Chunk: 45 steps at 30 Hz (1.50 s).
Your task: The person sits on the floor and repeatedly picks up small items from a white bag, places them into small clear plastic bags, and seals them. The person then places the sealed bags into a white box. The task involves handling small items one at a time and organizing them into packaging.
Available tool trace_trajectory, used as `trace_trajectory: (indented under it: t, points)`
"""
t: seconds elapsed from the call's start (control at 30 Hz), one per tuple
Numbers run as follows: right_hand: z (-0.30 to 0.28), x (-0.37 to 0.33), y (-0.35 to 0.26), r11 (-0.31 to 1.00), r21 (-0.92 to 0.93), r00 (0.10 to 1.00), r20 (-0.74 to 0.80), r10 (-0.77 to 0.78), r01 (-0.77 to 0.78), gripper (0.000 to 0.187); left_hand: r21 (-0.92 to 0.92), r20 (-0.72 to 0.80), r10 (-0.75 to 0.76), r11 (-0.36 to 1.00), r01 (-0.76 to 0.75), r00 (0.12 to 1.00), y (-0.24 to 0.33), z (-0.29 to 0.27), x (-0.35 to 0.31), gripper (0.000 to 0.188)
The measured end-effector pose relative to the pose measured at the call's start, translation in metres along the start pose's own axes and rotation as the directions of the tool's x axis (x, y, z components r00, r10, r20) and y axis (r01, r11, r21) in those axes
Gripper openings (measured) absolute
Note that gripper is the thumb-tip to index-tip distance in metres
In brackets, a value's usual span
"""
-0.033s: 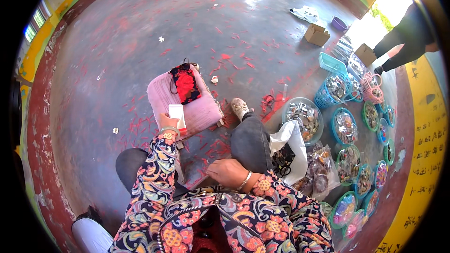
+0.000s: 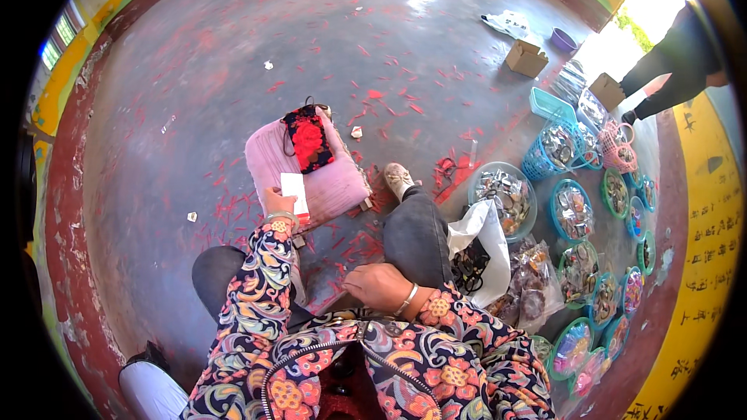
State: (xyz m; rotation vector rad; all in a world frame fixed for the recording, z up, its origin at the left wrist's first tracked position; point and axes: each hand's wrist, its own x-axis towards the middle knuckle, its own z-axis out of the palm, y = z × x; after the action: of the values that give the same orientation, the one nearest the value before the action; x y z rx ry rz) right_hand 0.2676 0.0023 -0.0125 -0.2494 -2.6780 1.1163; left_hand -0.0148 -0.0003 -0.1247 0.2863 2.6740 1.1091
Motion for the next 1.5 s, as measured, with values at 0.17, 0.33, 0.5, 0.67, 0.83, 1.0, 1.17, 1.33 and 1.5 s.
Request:
trace_trajectory:
  t: [0.17, 0.33, 0.5, 0.67, 0.83, 1.0, 1.17, 1.33, 1.5]
  points:
    - [0.000, -0.003, 0.005, 1.000, 0.023, 0.999, -0.044, -0.005, 0.006, 0.013, -0.608, 0.399, 0.175, 0.786, 0.116, 0.900, -0.005, 0.004, 0.009, 0.036]
    - [-0.020, 0.012, 0.011, 0.901, 0.395, 0.948, -0.175, 0.266, -0.179, 0.012, -0.738, 0.674, 0.359, 0.337, 0.584, 0.646, 0.045, -0.035, -0.043, 0.018]
    - [-0.064, 0.042, 0.007, 0.517, 0.838, 0.819, -0.167, 0.548, -0.176, 0.023, -0.636, 0.745, 0.512, 0.349, 0.688, 0.429, 0.087, -0.096, -0.113, 0.022]
    - [-0.040, 0.037, 0.015, 0.364, 0.931, 0.857, -0.166, 0.488, -0.027, 0.025, -0.726, 0.676, 0.493, 0.319, 0.609, 0.548, 0.061, -0.090, -0.150, 0.024]
    - [-0.035, 0.037, 0.022, 0.485, 0.862, 0.827, -0.163, 0.538, -0.145, 0.022, -0.735, 0.672, 0.481, 0.339, 0.587, 0.563, 0.046, -0.068, -0.144, 0.025]
    - [-0.035, 0.036, 0.025, 0.426, 0.885, 0.790, -0.122, 0.600, -0.187, 0.020, -0.739, 0.670, 0.477, 0.352, 0.575, 0.569, 0.053, -0.069, -0.146, 0.025]
    - [-0.035, 0.038, 0.020, 0.402, 0.904, 0.784, -0.143, 0.605, -0.146, 0.013, -0.712, 0.695, 0.459, 0.337, 0.616, 0.553, 0.046, -0.059, -0.142, 0.021]
    - [-0.035, 0.036, 0.022, 0.435, 0.887, 0.783, -0.160, 0.601, -0.153, 0.006, -0.699, 0.700, 0.480, 0.306, 0.646, 0.529, 0.046, -0.059, -0.142, 0.021]
    - [-0.038, 0.035, 0.023, 0.224, 0.966, 0.817, -0.027, 0.575, -0.126, 0.013, -0.678, 0.692, 0.552, 0.278, 0.680, 0.465, 0.048, -0.065, -0.142, 0.020]
